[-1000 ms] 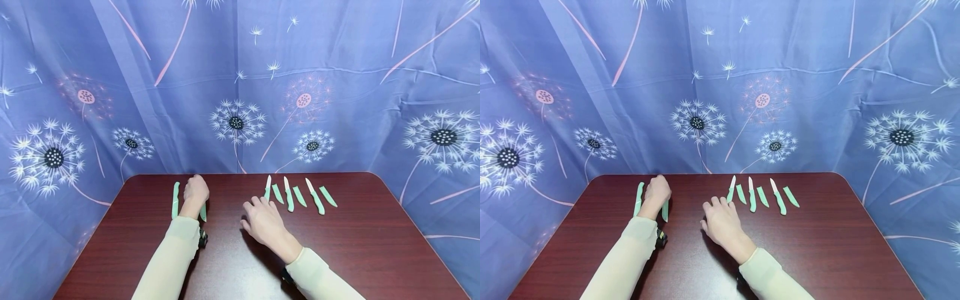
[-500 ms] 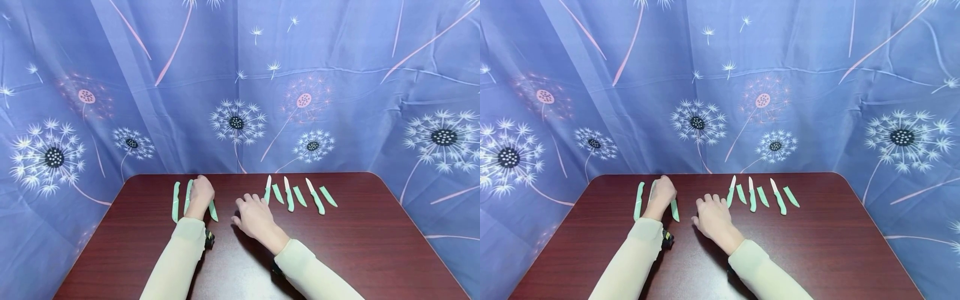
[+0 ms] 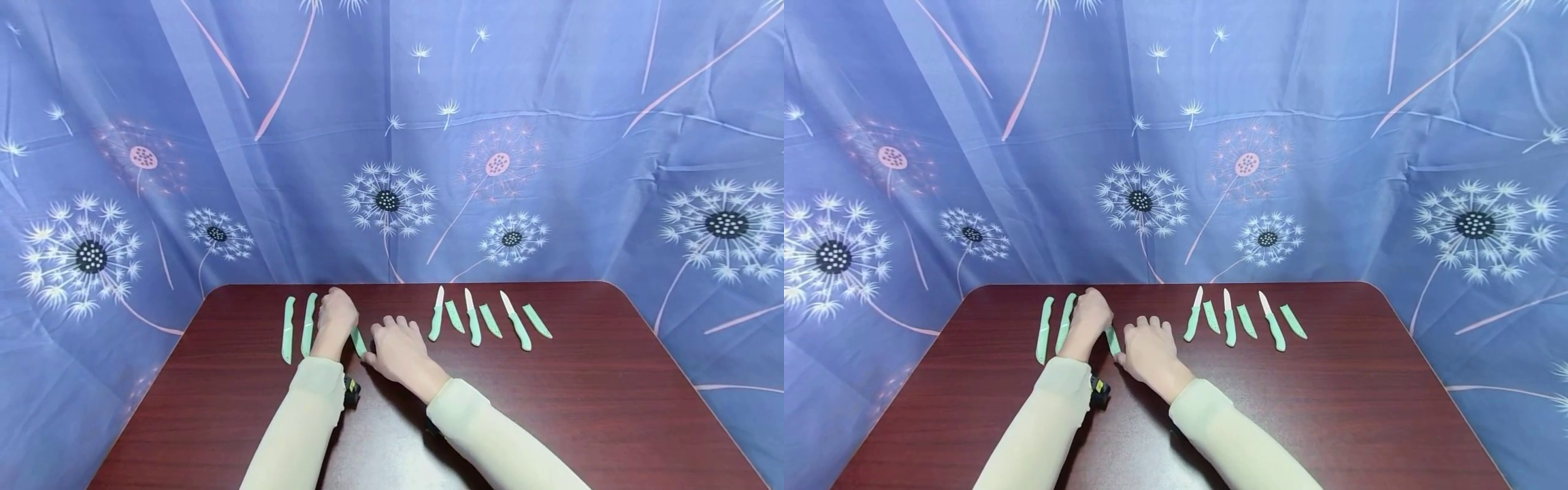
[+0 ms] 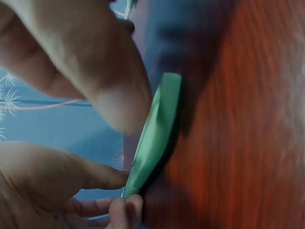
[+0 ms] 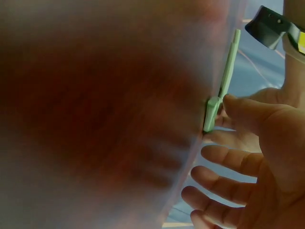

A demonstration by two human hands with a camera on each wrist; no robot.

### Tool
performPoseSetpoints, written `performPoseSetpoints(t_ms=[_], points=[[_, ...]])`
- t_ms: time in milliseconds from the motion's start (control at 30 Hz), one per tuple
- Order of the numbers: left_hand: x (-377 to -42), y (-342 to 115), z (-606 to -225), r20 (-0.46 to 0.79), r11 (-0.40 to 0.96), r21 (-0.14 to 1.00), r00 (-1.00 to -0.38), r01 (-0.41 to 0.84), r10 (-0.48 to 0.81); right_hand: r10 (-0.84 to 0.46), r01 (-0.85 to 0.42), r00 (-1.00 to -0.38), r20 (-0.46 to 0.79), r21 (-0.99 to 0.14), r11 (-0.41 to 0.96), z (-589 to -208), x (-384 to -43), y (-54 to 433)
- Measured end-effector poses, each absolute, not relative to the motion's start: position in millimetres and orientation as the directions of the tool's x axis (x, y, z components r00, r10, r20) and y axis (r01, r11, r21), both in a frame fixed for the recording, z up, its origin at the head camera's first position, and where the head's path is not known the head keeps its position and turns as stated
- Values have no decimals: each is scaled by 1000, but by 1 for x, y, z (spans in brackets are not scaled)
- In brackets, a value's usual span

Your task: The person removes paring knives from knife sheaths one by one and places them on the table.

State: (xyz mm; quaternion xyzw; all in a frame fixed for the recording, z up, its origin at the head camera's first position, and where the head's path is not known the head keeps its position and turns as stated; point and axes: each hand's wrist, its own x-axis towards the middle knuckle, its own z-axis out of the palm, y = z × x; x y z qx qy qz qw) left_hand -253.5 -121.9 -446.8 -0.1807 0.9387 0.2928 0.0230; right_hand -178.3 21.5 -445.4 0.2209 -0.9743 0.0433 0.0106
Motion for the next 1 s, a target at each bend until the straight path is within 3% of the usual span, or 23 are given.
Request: performPoseSetpoints(t_ms=[500,833,1000], points=[[-251,-109,-446,-182,713,595,-926,-371,-331,-425,-423,-905,-26,-51,905,-447,-189,12],[-247,-114,-444,-182,807,508,-953,-301,-241,-419,-416,-908,-15,-75,906,-447,-191,22],[-242,-121,-441,-176,877,434,-974,-206,-142,-419,-417,-908,-1,-86,905,-447,-193,25]])
